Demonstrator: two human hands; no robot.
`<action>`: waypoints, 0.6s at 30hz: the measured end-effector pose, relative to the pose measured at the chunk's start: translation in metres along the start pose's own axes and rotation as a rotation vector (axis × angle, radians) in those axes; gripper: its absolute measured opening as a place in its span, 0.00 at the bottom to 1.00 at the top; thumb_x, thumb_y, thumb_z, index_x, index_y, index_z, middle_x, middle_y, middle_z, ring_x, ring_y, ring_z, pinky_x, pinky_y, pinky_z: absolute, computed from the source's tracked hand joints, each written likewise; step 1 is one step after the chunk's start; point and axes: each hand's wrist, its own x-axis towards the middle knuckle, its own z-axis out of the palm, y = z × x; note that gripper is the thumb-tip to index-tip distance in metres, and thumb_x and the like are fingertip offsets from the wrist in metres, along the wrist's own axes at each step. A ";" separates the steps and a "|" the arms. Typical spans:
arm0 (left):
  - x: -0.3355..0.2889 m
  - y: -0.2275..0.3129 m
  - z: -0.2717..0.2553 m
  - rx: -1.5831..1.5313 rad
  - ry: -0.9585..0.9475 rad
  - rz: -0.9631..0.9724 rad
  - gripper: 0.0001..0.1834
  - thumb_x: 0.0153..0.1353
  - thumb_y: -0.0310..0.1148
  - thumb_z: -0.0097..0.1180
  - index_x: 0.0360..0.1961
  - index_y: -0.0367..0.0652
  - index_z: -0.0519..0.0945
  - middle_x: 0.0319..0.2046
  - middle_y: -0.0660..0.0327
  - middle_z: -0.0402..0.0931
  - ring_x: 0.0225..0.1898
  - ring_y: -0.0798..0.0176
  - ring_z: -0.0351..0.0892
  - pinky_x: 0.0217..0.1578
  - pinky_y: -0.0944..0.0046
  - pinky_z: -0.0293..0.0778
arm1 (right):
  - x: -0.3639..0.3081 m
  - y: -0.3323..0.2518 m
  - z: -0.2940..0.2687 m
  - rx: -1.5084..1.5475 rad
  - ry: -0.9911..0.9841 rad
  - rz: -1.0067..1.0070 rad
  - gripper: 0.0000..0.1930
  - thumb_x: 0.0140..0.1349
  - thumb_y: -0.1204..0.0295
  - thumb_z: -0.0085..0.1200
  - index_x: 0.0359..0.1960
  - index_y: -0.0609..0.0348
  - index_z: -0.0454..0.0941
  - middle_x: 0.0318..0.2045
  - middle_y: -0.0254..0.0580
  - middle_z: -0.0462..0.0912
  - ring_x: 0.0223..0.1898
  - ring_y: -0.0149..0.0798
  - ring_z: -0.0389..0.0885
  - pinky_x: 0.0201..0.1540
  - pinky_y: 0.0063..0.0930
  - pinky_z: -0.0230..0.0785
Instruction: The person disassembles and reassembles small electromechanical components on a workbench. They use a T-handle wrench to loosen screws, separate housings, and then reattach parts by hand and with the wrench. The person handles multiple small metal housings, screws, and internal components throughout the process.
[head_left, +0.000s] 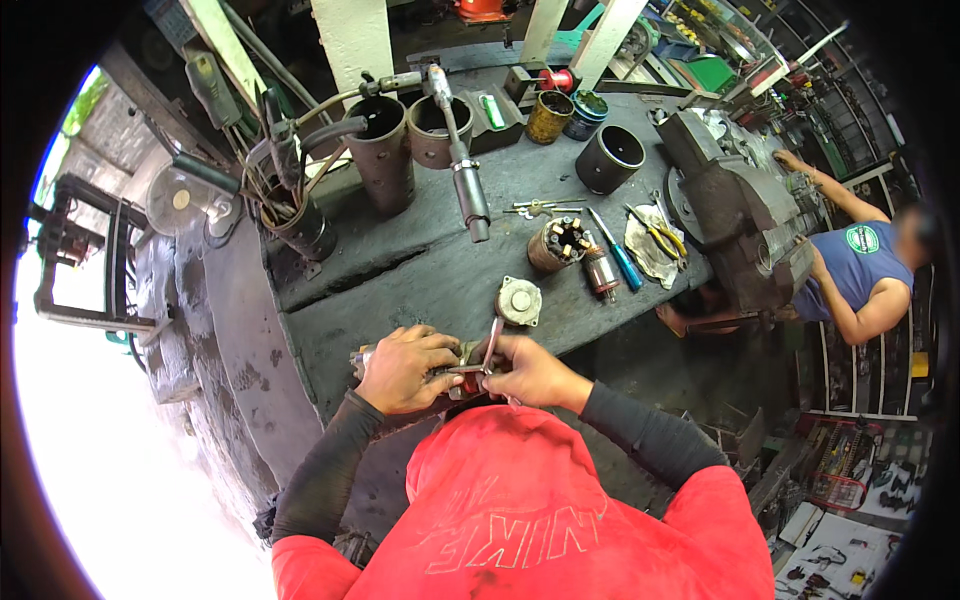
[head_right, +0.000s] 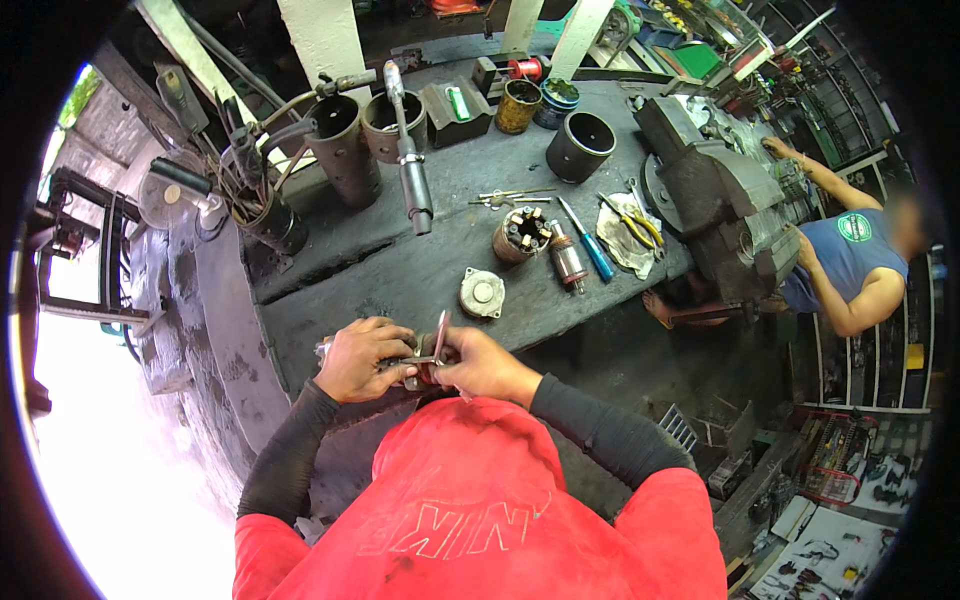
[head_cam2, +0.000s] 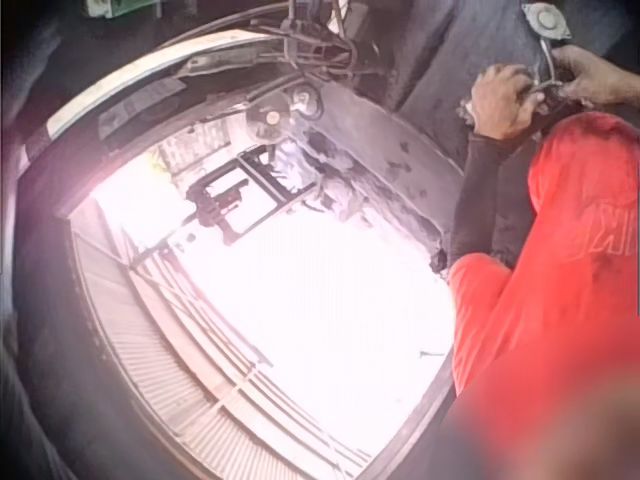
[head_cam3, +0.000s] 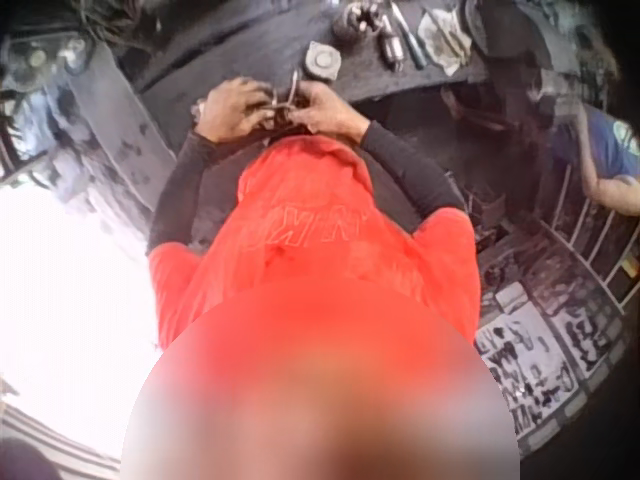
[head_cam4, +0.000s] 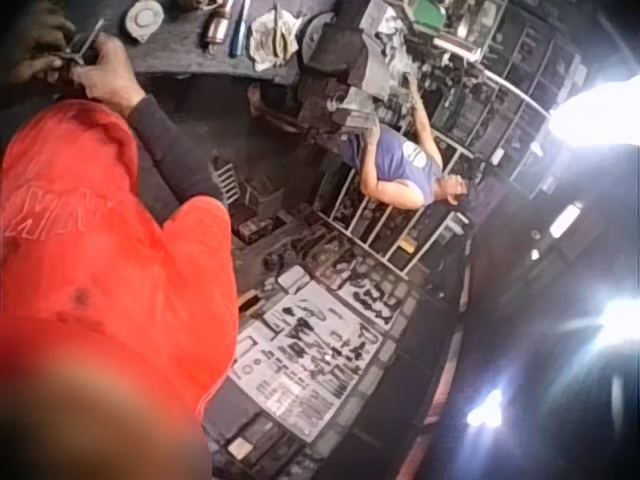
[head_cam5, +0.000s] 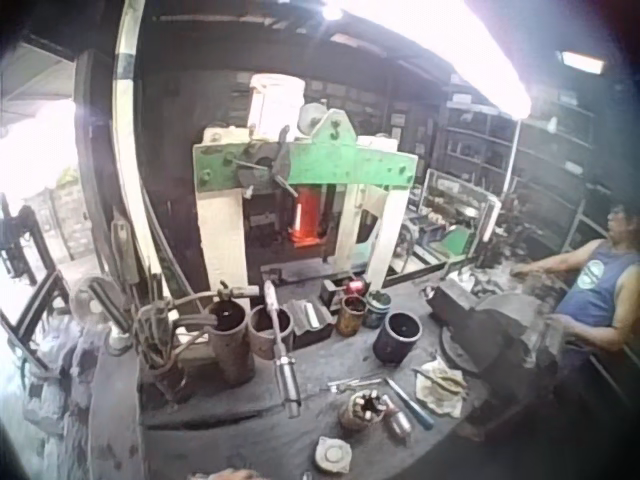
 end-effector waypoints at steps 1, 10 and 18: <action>0.000 0.000 0.000 0.000 0.005 -0.002 0.15 0.61 0.44 0.72 0.41 0.47 0.89 0.51 0.63 0.87 0.54 0.51 0.83 0.55 0.50 0.77 | 0.002 0.001 0.000 -0.512 -0.014 -0.139 0.17 0.67 0.71 0.63 0.57 0.53 0.83 0.47 0.35 0.87 0.46 0.41 0.86 0.48 0.37 0.80; 0.001 0.000 0.001 0.007 0.028 -0.015 0.15 0.59 0.43 0.74 0.40 0.44 0.88 0.50 0.60 0.87 0.55 0.50 0.83 0.54 0.50 0.78 | -0.025 0.005 0.002 0.394 0.167 0.251 0.19 0.73 0.71 0.64 0.62 0.62 0.79 0.42 0.40 0.86 0.38 0.31 0.84 0.41 0.27 0.79; 0.005 0.004 0.001 0.018 0.074 0.021 0.15 0.58 0.42 0.74 0.39 0.44 0.88 0.48 0.60 0.87 0.53 0.49 0.84 0.53 0.49 0.78 | -0.002 0.013 -0.006 -1.049 0.214 -0.708 0.20 0.59 0.73 0.64 0.55 0.48 0.85 0.51 0.37 0.86 0.52 0.46 0.84 0.61 0.40 0.76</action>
